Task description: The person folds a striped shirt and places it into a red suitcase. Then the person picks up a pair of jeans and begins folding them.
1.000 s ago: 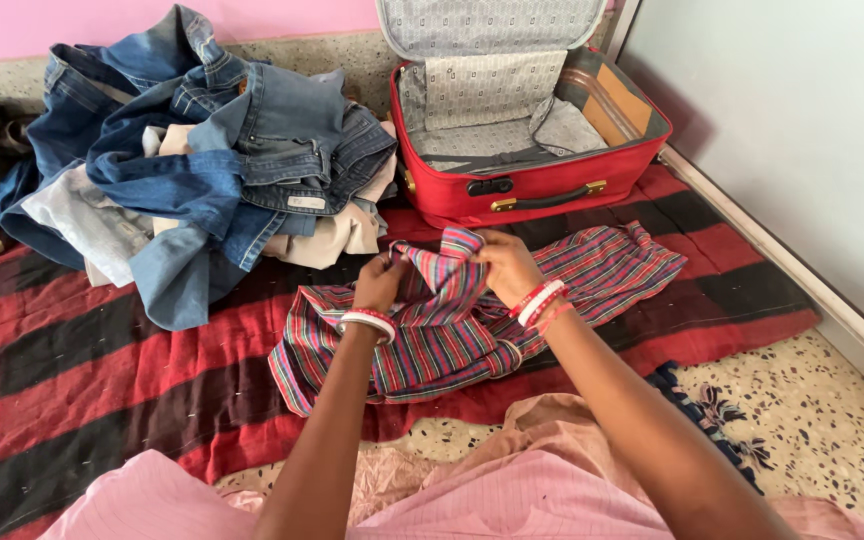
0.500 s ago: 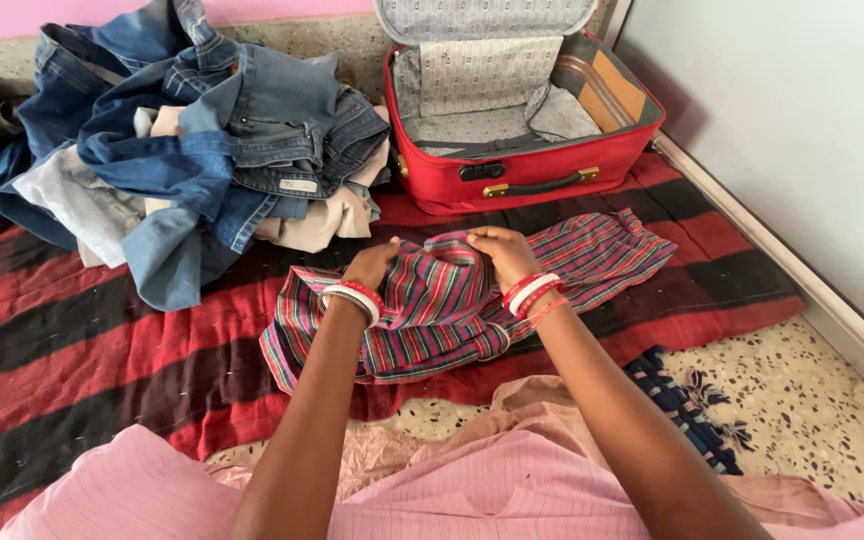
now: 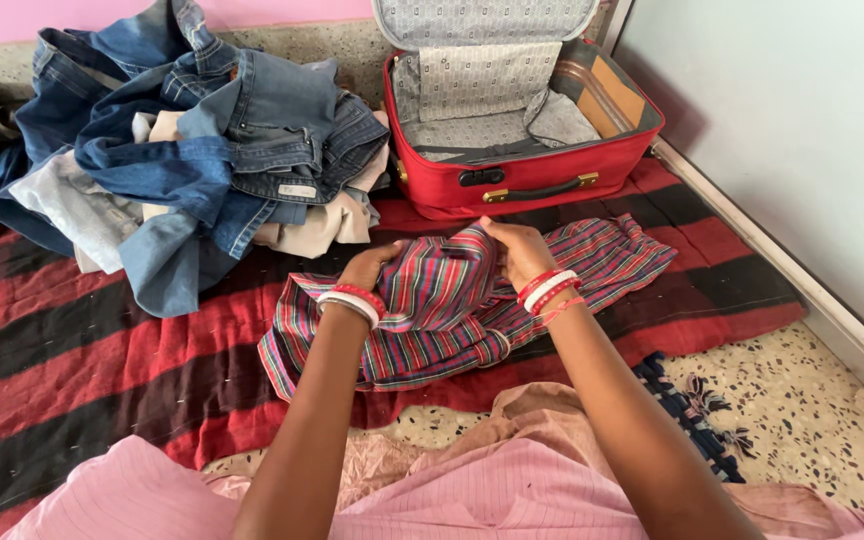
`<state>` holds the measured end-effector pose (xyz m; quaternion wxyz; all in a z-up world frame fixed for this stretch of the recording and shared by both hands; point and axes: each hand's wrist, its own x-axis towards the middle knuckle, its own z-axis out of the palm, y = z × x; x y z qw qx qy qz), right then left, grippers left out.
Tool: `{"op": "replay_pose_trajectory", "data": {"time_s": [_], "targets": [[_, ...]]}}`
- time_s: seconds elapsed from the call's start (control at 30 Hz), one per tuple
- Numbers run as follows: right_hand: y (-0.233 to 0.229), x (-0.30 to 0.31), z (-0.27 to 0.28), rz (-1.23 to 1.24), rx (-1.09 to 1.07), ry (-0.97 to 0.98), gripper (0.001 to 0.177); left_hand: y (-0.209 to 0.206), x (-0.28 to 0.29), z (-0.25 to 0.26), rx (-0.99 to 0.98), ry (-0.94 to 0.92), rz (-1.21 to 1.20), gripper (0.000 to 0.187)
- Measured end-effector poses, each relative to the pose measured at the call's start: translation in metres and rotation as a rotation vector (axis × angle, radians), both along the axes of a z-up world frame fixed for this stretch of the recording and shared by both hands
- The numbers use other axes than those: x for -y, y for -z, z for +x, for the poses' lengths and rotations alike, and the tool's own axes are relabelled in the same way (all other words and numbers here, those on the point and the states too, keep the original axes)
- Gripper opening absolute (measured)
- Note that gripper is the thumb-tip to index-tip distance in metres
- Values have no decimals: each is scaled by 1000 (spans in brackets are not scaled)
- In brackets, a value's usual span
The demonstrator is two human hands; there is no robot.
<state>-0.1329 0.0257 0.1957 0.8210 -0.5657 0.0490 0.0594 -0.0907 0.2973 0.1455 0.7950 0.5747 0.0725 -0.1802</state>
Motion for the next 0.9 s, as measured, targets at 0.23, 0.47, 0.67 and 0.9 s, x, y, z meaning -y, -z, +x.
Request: {"op": "replay_pose_trajectory", "data": {"time_s": [0.23,0.47,0.67,0.9], "targets": [[2,4,14,-204,251,18,28,-8,-7,10,410,-228,-176,17],[-2,7,14,-272,390,195,21,-65,-10,-30,825,-135,-181,10],[1,5,11,-179,275,184,19,-68,-2,-39,707,-54,51,34],[-15,3,7,-351,165,210,26,-72,-3,-39,968,-275,662,34]]}}
